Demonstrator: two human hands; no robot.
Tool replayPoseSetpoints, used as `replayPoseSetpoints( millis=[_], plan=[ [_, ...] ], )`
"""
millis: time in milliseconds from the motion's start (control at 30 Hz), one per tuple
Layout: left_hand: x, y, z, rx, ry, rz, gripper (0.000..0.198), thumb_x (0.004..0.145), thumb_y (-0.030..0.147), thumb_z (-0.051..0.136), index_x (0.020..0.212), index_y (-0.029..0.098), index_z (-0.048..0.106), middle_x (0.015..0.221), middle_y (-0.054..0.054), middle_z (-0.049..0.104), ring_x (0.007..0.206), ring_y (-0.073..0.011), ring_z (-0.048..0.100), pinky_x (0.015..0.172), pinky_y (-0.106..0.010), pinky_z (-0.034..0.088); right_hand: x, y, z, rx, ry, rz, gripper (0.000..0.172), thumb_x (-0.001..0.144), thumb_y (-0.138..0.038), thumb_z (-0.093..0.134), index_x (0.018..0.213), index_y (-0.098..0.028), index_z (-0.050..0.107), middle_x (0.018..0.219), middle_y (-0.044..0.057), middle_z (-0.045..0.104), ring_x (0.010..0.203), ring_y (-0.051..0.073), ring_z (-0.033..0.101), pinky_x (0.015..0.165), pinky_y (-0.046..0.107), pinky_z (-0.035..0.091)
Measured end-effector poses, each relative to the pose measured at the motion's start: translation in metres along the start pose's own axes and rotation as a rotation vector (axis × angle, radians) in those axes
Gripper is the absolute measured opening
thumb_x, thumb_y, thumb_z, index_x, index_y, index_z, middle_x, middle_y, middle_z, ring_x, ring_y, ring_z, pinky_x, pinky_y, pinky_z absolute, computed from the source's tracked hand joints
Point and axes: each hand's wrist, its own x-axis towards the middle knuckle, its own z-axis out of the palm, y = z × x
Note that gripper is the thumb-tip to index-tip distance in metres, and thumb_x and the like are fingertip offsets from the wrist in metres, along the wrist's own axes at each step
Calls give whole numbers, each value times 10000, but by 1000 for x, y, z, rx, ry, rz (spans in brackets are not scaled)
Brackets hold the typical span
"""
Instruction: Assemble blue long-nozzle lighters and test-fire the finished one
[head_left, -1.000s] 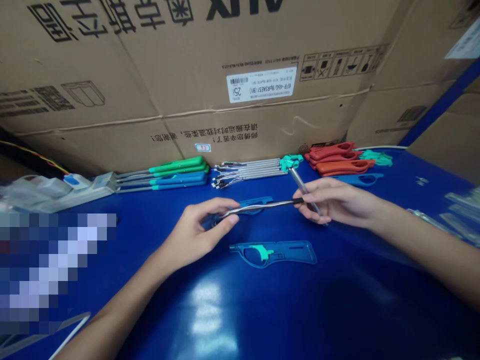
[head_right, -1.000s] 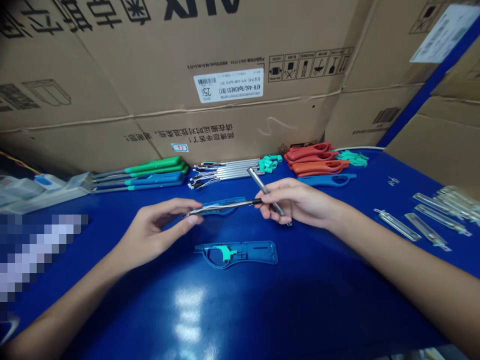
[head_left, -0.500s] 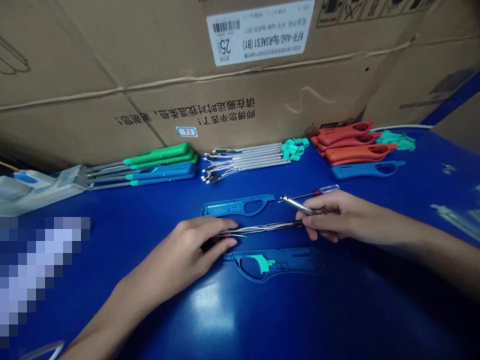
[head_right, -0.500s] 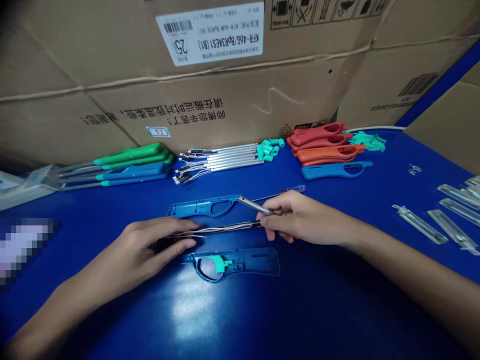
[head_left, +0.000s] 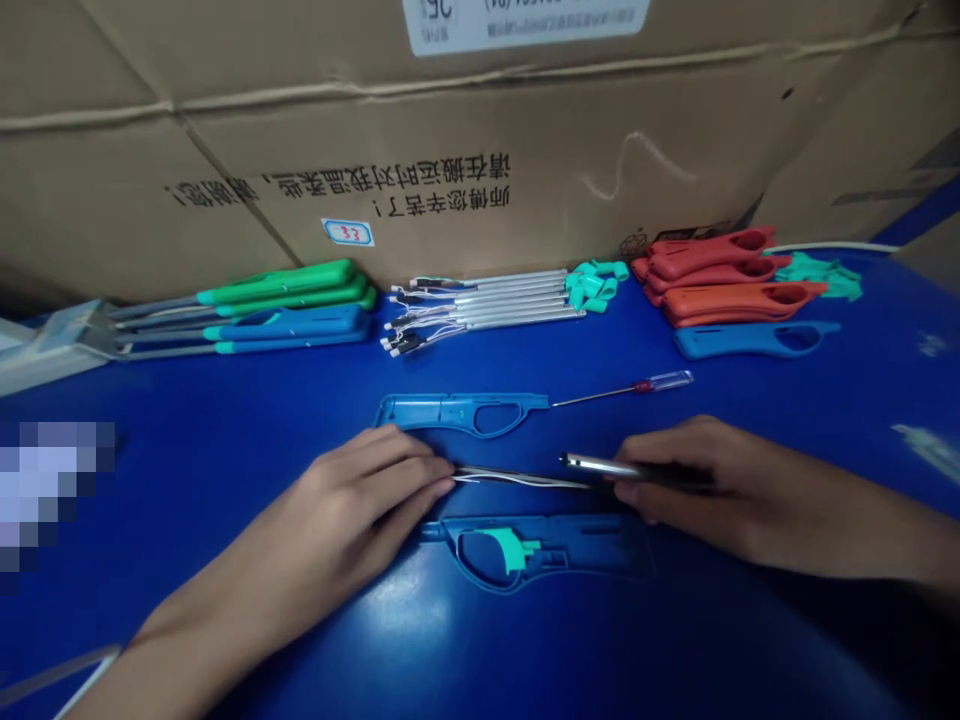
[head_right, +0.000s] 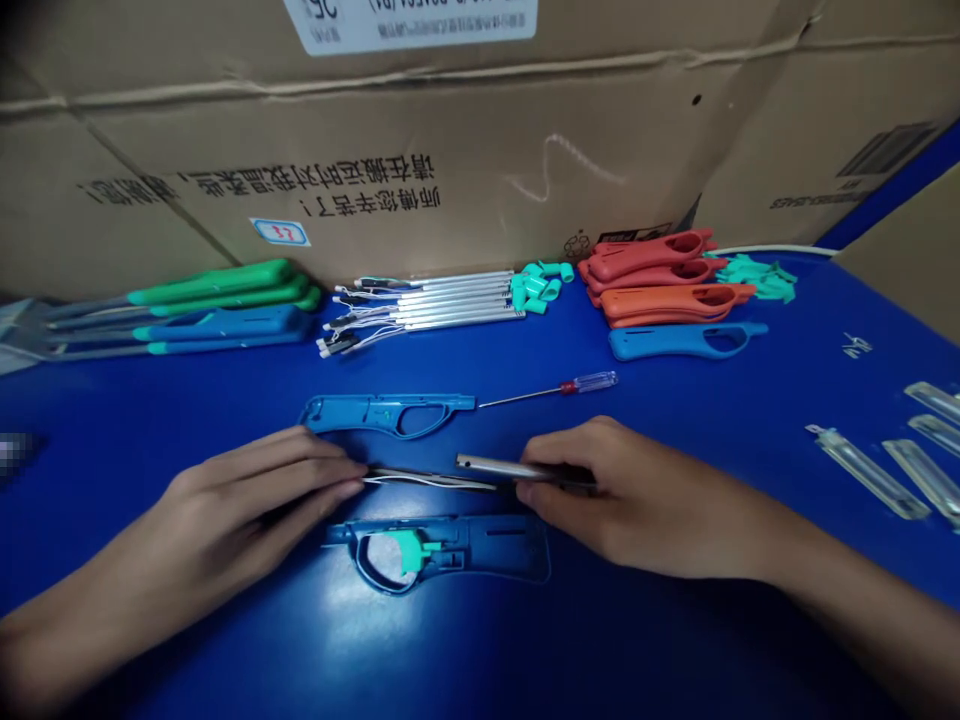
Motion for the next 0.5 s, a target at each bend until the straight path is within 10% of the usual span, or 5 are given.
replayPoseSetpoints(
  millis=[500],
  plan=[
    [-2, 0, 2, 68, -17, 29, 202, 962, 248, 537, 1116, 211, 662, 1018, -58, 683, 915, -178, 635, 802, -291, 525, -2, 10, 8, -173, 43, -88, 264, 953, -419, 503, 821, -223, 621, 612, -35, 528, 519, 98, 436, 460, 214, 311]
  ],
)
